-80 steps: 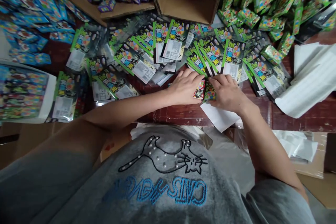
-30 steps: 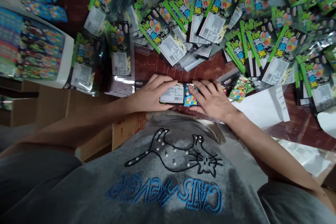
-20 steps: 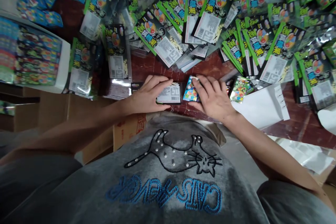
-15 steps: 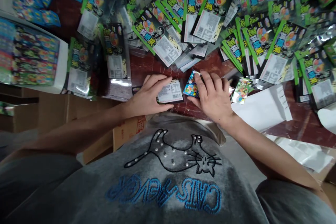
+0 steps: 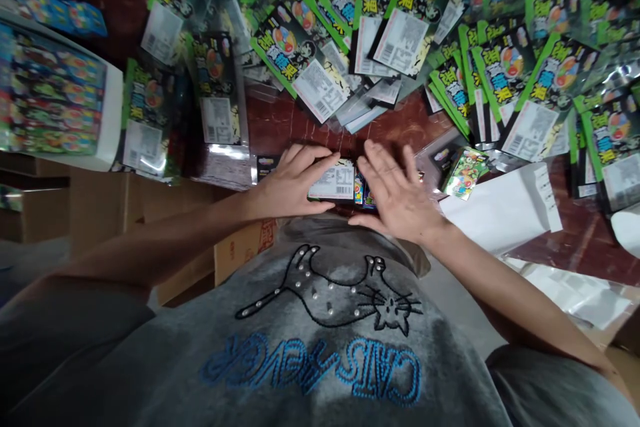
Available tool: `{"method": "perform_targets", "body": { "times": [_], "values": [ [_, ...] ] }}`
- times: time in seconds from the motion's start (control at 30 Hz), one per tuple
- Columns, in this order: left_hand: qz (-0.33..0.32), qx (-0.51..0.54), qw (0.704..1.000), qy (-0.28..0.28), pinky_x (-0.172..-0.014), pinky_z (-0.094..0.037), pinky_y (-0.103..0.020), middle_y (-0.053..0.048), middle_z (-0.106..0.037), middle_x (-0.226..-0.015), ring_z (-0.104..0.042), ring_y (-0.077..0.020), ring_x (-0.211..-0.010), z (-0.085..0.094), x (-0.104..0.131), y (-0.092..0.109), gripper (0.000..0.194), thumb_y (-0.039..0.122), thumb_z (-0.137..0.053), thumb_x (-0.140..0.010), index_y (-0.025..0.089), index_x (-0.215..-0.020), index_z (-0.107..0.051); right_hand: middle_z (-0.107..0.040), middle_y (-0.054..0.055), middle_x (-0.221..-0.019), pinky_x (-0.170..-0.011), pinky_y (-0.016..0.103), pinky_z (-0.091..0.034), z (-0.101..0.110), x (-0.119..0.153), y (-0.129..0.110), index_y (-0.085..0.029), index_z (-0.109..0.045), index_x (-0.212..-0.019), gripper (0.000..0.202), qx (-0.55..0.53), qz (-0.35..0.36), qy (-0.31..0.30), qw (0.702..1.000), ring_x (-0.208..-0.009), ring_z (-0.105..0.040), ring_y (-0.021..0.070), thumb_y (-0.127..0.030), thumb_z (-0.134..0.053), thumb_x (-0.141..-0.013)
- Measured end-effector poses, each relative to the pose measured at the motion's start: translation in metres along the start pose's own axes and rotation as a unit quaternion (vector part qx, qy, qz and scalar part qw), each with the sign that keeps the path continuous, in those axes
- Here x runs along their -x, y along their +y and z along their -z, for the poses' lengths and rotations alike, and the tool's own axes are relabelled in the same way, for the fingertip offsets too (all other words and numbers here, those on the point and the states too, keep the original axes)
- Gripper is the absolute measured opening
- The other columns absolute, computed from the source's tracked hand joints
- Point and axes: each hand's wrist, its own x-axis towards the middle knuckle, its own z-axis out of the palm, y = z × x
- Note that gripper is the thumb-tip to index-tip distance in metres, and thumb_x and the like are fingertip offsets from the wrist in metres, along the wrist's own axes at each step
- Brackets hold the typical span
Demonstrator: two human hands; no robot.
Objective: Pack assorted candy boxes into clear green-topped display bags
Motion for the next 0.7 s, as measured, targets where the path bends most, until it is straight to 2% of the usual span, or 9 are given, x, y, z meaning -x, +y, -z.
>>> {"method": "perform_targets", "body": {
  "times": [0.07,0.1,0.17,0.23,0.4,0.6,0.7],
  "values": [
    [0.006,-0.025,1.0,-0.015,-0.114,-0.04,-0.058,-0.02,-0.056,-0.15,-0.051,-0.0409,-0.133,0.003,-0.001,0.001,0.092,0.047,-0.082,-0.086,0.017,-0.163,-0.042,-0.032,0.028,-0.176,-0.128,0.082,-0.011,0.012,0.005,0.01,-0.012,-0.019,-0.174,0.116,0.006,-0.012,-0.002,1.0,-0.163,-0.031,0.0485,-0.087,-0.052,-0.092],
    [0.006,-0.035,0.999,-0.021,-0.113,-0.04,-0.058,-0.02,-0.057,-0.15,-0.051,-0.0414,-0.133,0.004,-0.001,0.002,0.094,0.049,-0.083,-0.085,0.017,-0.163,-0.042,-0.039,0.026,-0.173,-0.128,0.083,-0.007,0.016,0.008,0.015,-0.014,-0.022,-0.174,0.114,0.007,-0.014,-0.007,1.0,-0.161,-0.034,0.0491,-0.086,-0.055,-0.092],
    [0.007,-0.041,0.999,-0.028,-0.11,-0.04,-0.056,-0.021,-0.057,-0.15,-0.051,-0.0414,-0.132,0.004,-0.003,0.002,0.099,0.052,-0.085,-0.083,0.016,-0.164,-0.042,-0.057,0.021,-0.162,-0.129,0.083,-0.005,0.019,0.012,0.024,-0.018,-0.03,-0.172,0.1,-0.003,-0.007,-0.019,1.0,-0.153,-0.046,0.0458,-0.076,-0.059,-0.096],
    [0.003,-0.037,0.999,-0.032,-0.11,-0.04,-0.055,-0.02,-0.057,-0.15,-0.051,-0.0408,-0.132,0.002,-0.006,0.002,0.1,0.053,-0.086,-0.082,0.017,-0.164,-0.041,-0.067,0.017,-0.151,-0.131,0.08,-0.005,0.017,0.011,0.031,-0.02,-0.037,-0.168,0.086,-0.027,-0.004,-0.026,0.999,-0.146,-0.053,0.041,-0.064,-0.062,-0.099],
    [-0.025,-0.021,0.999,-0.031,-0.112,-0.04,-0.053,-0.02,-0.058,-0.147,-0.051,-0.0383,-0.131,-0.004,-0.01,-0.001,0.095,0.054,-0.082,-0.086,0.016,-0.164,-0.043,-0.068,0.016,-0.147,-0.133,0.077,-0.006,0.008,0.001,0.043,-0.021,-0.045,-0.163,0.085,-0.098,0.011,-0.032,0.995,-0.139,-0.06,0.0385,-0.059,-0.073,-0.093],
    [0.043,-0.012,0.999,-0.014,-0.109,-0.038,-0.054,-0.02,-0.054,-0.149,-0.048,-0.0407,-0.131,-0.011,-0.008,0.001,0.108,0.054,-0.09,-0.078,0.02,-0.167,-0.039,-0.067,0.017,-0.15,-0.134,0.076,-0.008,0.011,-0.004,0.036,-0.018,-0.044,-0.163,0.079,-0.093,-0.002,-0.027,0.995,-0.139,-0.061,0.0383,-0.048,-0.073,-0.096],
    [0.045,-0.018,0.999,-0.009,-0.11,-0.038,-0.055,-0.02,-0.054,-0.149,-0.048,-0.0406,-0.13,-0.013,-0.006,0.003,0.108,0.055,-0.09,-0.078,0.019,-0.166,-0.039,-0.068,0.019,-0.145,-0.132,0.077,-0.012,0.012,0.0,0.033,-0.015,-0.047,-0.16,0.076,-0.048,-0.032,0.023,0.998,-0.135,-0.062,0.0393,-0.053,-0.07,-0.098]
  ]
}}
